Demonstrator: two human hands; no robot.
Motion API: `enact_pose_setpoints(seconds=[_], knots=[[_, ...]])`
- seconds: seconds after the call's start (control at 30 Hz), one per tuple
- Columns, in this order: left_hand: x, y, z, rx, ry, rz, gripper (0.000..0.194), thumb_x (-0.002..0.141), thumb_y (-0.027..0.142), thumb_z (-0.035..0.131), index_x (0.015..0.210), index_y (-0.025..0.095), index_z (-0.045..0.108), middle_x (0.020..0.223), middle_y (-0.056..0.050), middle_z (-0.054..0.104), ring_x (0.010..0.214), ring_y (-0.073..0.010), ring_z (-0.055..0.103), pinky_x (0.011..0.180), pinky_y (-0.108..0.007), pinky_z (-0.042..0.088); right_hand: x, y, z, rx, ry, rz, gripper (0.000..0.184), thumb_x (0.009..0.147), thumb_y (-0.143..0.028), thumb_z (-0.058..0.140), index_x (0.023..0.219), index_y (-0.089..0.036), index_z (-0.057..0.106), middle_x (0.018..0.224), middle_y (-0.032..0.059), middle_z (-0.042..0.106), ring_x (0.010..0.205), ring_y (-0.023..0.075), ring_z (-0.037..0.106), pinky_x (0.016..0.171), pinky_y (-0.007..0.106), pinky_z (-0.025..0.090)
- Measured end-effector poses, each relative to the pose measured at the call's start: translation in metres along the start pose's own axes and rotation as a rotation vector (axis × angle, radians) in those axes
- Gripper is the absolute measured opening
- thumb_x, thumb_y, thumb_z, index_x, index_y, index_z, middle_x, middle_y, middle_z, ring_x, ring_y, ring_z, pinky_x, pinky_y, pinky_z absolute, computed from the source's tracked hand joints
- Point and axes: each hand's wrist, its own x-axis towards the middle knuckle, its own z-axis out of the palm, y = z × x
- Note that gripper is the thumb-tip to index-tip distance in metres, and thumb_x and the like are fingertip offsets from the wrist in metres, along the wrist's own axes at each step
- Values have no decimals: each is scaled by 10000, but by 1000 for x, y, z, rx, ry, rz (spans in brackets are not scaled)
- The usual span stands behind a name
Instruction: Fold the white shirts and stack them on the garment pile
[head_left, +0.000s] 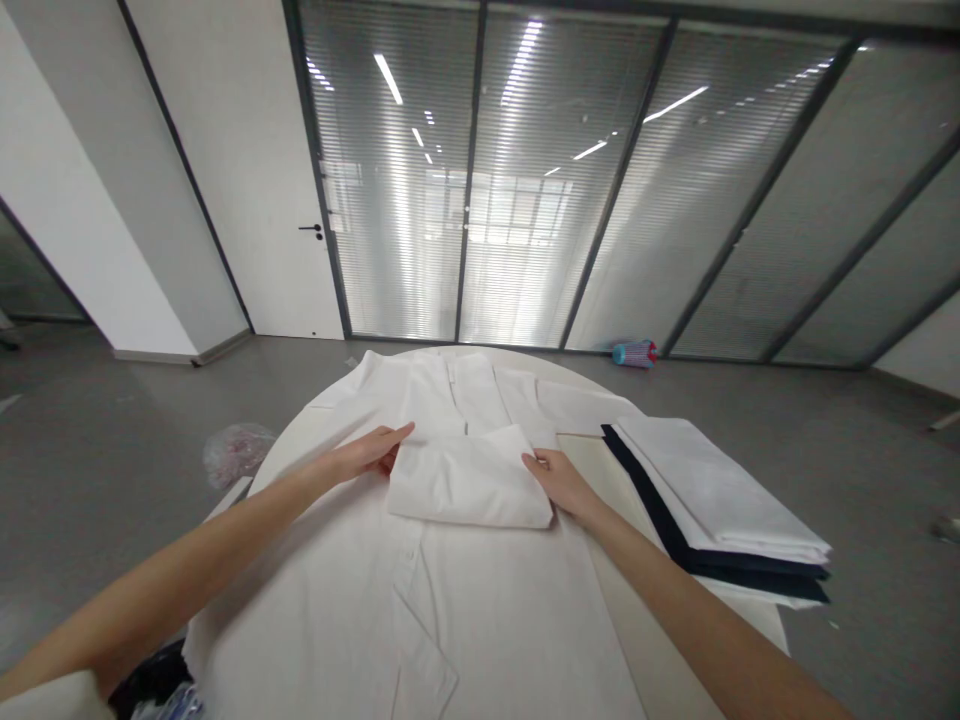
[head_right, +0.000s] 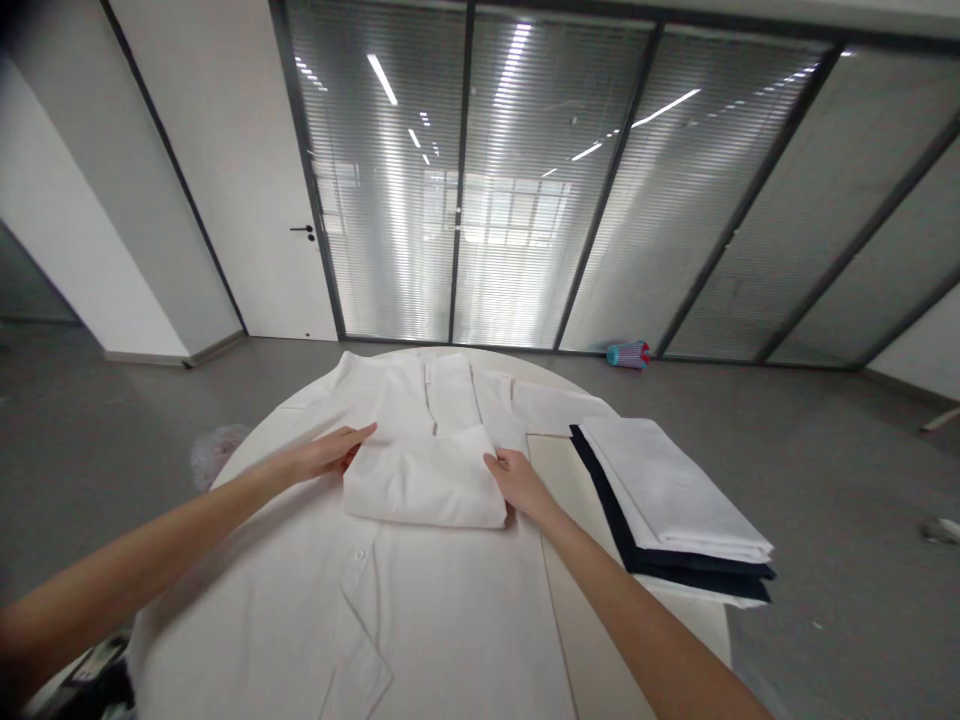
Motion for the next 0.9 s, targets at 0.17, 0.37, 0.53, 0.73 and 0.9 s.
enact_pose_setpoints(seconds=[0.17,0.37,0.53,0.73,0.9], knots=[[-41,-36,1,60,-4,205,554,831,674,543,656,148,559,641,2,502,594,-116,427,552,-238,299,-39,8,-15,-52,-141,55,507,826,-629,536,592,-178,538,559,15,543,561,151,486,537,261,308],[-72,-47,26,135,-21,195,498,798,638,621,788,141,593,640,-4,579,512,-90,398,501,-225,263,-75,3,-20,119,-279,10,451,783,-588,626,805,-141,684,789,56,659,716,185,564,643,277,414],[-73,-57,37,57,62,196,571,785,690,595,717,124,629,696,-70,646,623,-151,539,625,-271,409,-79,12,-10,234,-154,17,479,803,-614,584,794,-148,694,805,55,659,771,208,584,698,300,440],[-83,-73,35,75,150,231,574,781,693,590,647,135,604,609,-18,543,629,-145,492,627,-255,373,-73,19,3,101,-5,-12,485,841,-615,518,623,-183,546,562,-26,447,572,132,414,553,257,316],[-81,-62,34,171,213,188,603,788,713,558,581,147,538,534,31,378,518,-91,311,500,-234,197,-66,11,10,116,38,-64,450,860,-595,488,634,-207,469,562,-41,395,568,125,383,534,248,296]])
